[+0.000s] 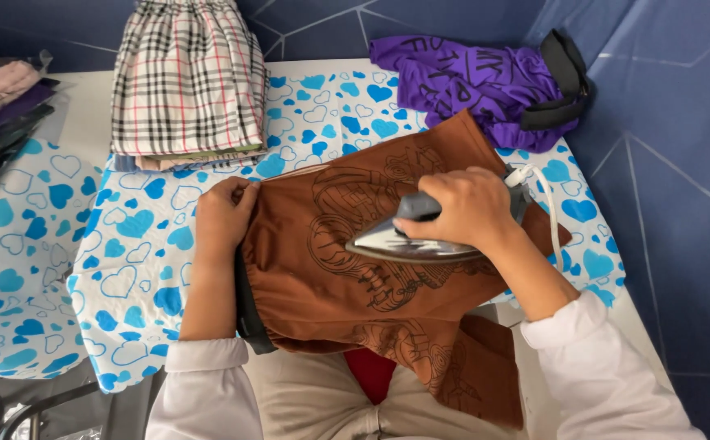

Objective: The person is ironing a brown t-shirt with a graphic design on a small table covered with a blue and white heart-patterned cloth.

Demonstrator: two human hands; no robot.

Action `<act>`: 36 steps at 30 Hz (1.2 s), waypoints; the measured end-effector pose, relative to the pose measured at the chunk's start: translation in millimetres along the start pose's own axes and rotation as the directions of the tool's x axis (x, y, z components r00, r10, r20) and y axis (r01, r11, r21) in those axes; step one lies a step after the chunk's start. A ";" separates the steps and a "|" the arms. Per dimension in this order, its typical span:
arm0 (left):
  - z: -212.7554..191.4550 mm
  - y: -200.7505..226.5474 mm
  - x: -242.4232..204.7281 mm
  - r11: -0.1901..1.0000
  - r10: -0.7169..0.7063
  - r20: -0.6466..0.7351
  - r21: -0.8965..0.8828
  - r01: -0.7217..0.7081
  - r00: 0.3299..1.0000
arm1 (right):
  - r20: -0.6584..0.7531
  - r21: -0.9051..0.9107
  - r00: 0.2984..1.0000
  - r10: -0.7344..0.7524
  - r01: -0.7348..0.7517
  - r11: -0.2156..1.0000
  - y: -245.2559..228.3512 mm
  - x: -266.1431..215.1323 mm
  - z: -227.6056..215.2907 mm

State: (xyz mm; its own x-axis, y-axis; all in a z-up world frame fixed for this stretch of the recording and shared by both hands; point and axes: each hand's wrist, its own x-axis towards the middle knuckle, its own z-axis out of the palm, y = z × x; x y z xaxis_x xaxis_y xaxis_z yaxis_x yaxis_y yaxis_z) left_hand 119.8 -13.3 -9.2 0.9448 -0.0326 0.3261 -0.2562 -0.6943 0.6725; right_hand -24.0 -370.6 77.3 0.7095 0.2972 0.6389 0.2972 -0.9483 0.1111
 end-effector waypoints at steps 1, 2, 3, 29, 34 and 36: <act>-1.5 0.1 1.5 1.000 -0.003 -0.005 0.003 0.003 1.000 | -0.003 0.004 1.000 -0.005 0.005 1.000 -2.9 3.2 1.4; -1.5 0.0 0.8 1.000 -0.012 0.008 0.003 0.012 1.000 | 0.006 -0.030 1.000 0.023 -0.023 0.999 -5.9 4.2 2.0; -1.2 0.0 0.0 1.000 -0.021 0.022 0.003 0.021 1.000 | 0.014 -0.064 0.999 0.051 -0.050 0.997 -8.8 4.9 2.8; -10.3 8.2 -1.7 1.000 -0.005 0.039 -0.029 0.006 0.999 | 0.167 0.260 0.977 -0.130 0.083 0.962 -108.6 54.8 15.8; -8.8 5.6 -2.7 0.999 -0.008 0.042 -0.043 0.010 0.999 | 0.250 0.242 0.963 -0.105 0.043 0.969 -74.3 38.5 -5.8; -7.2 7.0 -2.3 0.999 -0.007 0.025 -0.050 0.008 1.000 | 0.234 0.108 0.972 -0.013 -0.013 0.994 -56.4 32.7 -14.8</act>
State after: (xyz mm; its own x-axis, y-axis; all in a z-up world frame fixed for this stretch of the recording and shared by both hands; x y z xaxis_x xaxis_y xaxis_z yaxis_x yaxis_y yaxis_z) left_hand 114.3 -13.0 -0.4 0.9513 -0.0458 0.3047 -0.2583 -0.6580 0.7074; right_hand -27.0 -309.0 103.2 0.8353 0.3271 0.4419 0.3555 -0.9345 0.0197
